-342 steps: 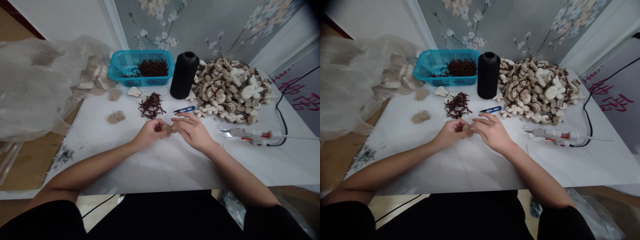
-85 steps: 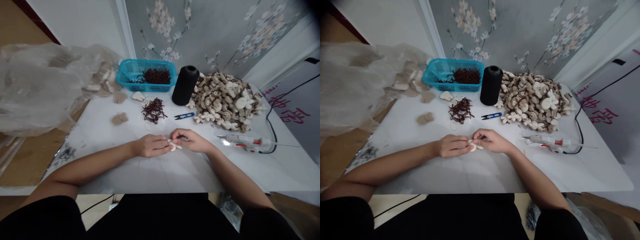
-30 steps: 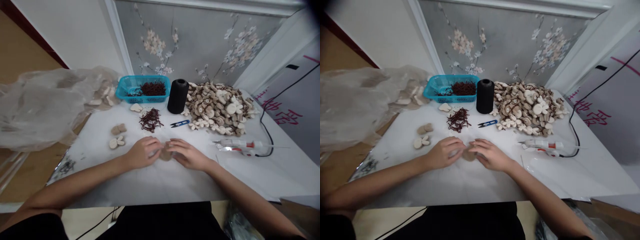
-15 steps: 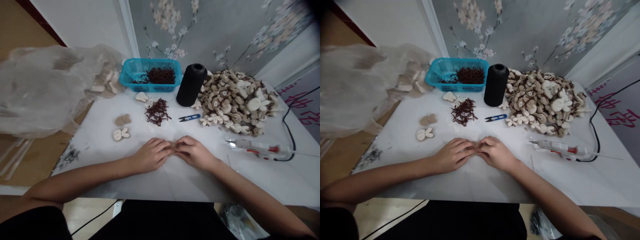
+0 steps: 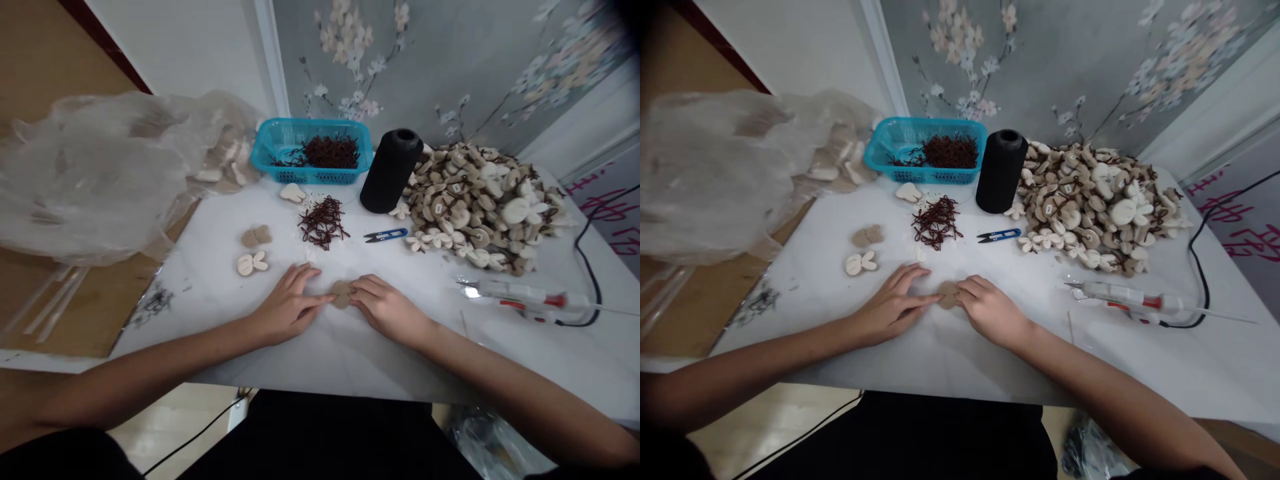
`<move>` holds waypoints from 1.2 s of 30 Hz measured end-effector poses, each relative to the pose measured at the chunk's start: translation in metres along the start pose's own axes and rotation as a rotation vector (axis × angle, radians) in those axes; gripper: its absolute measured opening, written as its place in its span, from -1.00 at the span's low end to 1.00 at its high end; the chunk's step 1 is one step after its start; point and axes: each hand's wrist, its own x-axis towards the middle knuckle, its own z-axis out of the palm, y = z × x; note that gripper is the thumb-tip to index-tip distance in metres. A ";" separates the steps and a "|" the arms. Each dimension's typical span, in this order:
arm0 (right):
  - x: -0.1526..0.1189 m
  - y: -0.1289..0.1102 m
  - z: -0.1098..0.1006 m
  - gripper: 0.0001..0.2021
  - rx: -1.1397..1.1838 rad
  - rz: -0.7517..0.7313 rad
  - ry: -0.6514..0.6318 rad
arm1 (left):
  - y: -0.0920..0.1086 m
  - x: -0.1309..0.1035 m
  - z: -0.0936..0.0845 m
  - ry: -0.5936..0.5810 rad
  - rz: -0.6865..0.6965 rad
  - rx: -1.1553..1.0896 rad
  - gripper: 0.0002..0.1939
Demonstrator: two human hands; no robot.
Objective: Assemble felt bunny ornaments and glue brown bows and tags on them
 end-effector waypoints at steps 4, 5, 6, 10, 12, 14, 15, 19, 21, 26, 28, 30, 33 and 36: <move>-0.001 0.000 0.002 -0.82 0.006 0.014 0.060 | 0.000 -0.003 -0.001 0.009 0.017 0.021 -0.60; -0.001 0.000 0.002 -0.83 0.009 0.016 0.061 | 0.000 -0.003 -0.001 0.006 0.017 0.024 -0.60; -0.001 0.000 0.002 -0.83 0.008 0.013 0.055 | 0.001 -0.003 -0.001 -0.001 0.016 0.028 -0.60; 0.002 0.000 0.005 -0.79 -0.067 -0.034 0.014 | -0.002 0.003 -0.009 -0.040 0.027 0.009 -0.64; 0.004 -0.001 0.008 -0.76 -0.116 -0.037 0.008 | -0.008 0.014 -0.018 -0.040 0.015 -0.048 -0.72; 0.005 -0.002 0.012 -0.75 -0.152 -0.007 0.007 | -0.017 0.032 -0.031 0.002 -0.050 -0.124 -0.79; 0.006 -0.003 0.014 -0.75 -0.162 0.017 0.003 | -0.023 0.045 -0.037 0.044 -0.105 -0.167 -0.79; 0.009 -0.006 0.017 -0.74 -0.146 0.106 -0.017 | -0.045 0.110 -0.055 0.169 -0.341 -0.396 -0.71; 0.011 -0.008 0.016 -0.73 -0.112 0.125 -0.027 | -0.053 0.144 -0.054 0.166 -0.403 -0.476 -0.63; 0.010 -0.006 0.011 -0.74 -0.039 0.156 -0.038 | -0.060 0.203 -0.041 0.000 -0.524 -0.460 -0.44; 0.009 -0.004 0.011 -0.75 -0.014 0.159 -0.035 | -0.062 0.217 -0.050 -0.088 -0.516 -0.377 -0.56; 0.009 -0.002 0.011 -0.77 0.009 0.162 -0.026 | -0.062 0.232 -0.077 -0.073 -0.489 -0.365 -0.73; 0.012 0.001 0.011 -0.77 0.034 0.174 0.005 | -0.047 0.260 -0.134 0.146 -0.424 -0.509 -0.62; 0.016 0.001 0.010 -0.75 0.026 0.181 0.035 | -0.017 0.281 -0.167 0.279 -0.147 -0.517 -0.38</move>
